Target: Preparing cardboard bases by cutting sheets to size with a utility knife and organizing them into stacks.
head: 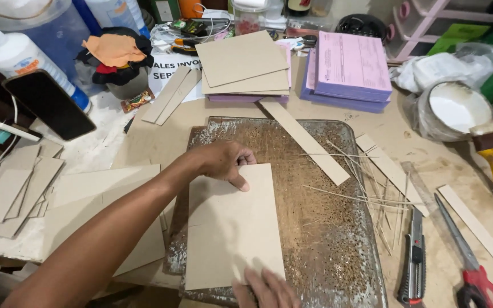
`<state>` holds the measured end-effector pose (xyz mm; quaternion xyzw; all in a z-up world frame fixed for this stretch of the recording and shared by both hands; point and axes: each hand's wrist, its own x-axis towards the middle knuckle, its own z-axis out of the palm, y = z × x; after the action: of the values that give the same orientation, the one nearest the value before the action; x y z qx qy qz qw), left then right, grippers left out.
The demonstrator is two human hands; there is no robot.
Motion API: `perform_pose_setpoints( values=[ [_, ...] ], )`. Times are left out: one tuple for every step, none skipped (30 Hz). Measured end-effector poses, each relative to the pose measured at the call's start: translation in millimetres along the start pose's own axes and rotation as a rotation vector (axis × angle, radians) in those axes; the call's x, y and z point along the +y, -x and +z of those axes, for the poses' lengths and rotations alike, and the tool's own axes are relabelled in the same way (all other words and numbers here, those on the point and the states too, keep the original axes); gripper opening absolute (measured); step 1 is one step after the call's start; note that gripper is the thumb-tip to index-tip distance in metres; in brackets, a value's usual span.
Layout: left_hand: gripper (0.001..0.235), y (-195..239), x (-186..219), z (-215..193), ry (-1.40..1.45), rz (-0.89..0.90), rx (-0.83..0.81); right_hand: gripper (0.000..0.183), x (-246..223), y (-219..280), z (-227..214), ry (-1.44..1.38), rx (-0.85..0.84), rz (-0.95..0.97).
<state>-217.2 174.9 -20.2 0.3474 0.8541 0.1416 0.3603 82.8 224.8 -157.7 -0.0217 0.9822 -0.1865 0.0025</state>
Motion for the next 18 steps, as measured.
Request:
perform_pose_setpoints(
  values=[
    [0.034, 1, 0, 1, -0.04, 0.02, 0.027, 0.013, -10, -5, 17, 0.21, 0.85, -0.01],
    [0.034, 3, 2, 0, -0.04, 0.017, 0.024, 0.013, -8, -8, 17, 0.206, 0.847, -0.009],
    [0.038, 5, 3, 1, -0.047, 0.007, 0.015, 0.031, -6, -9, 17, 0.265, 0.864, -0.03],
    [0.043, 7, 4, 2, -0.055, -0.003, 0.005, 0.058, -5, -10, 18, 0.324, 0.879, -0.05],
    [0.043, 8, 2, 4, -0.05, -0.005, -0.004, 0.058, -1, -10, 25, 0.321, 0.87, -0.046],
    [0.058, 9, 0, 5, -0.007, 0.051, 0.038, 0.059, 2, -10, 32, 0.36, 0.888, -0.071],
    [0.074, 10, 0, 6, 0.033, 0.109, 0.082, 0.06, 5, -11, 39, 0.402, 0.91, -0.094],
    [0.074, 9, -1, 9, 0.034, 0.11, 0.075, 0.06, 4, -10, 36, 0.402, 0.905, -0.089],
    [0.069, 10, -1, 11, -0.009, 0.11, 0.131, 0.062, 2, -11, 34, 0.425, 0.907, -0.08],
    [0.064, 10, -2, 13, -0.052, 0.111, 0.187, 0.064, 0, -12, 32, 0.449, 0.909, -0.072],
    [0.064, 19, 7, 13, -0.052, 0.112, 0.183, 0.064, -1, -8, 32, 0.449, 0.907, -0.069],
    [0.045, 29, 16, 13, -0.025, 0.07, 0.185, 0.062, -2, -5, 32, 0.436, 0.835, -0.051],
    [0.029, 38, 25, 13, 0.002, 0.028, 0.187, 0.061, -3, -1, 33, 0.423, 0.763, -0.035],
    [0.029, 39, 29, 19, 0.003, 0.029, 0.184, 0.061, 6, 0, 31, 0.423, 0.76, -0.032],
    [0.021, 40, 34, 27, -0.009, -0.053, 0.155, 0.06, 14, 1, 29, 0.372, 0.702, -0.078],
    [0.035, 42, 38, 34, -0.02, -0.135, 0.126, 0.06, 23, 3, 28, 0.32, 0.644, -0.123],
    [0.035, 47, 32, 44, -0.018, -0.133, 0.12, 0.06, 29, -8, -18, 0.321, 0.639, -0.119],
    [0.013, 52, 26, 54, -0.182, 0.048, 0.231, 0.036, 36, -19, -63, 0.338, -0.099, 0.005]
  ],
)
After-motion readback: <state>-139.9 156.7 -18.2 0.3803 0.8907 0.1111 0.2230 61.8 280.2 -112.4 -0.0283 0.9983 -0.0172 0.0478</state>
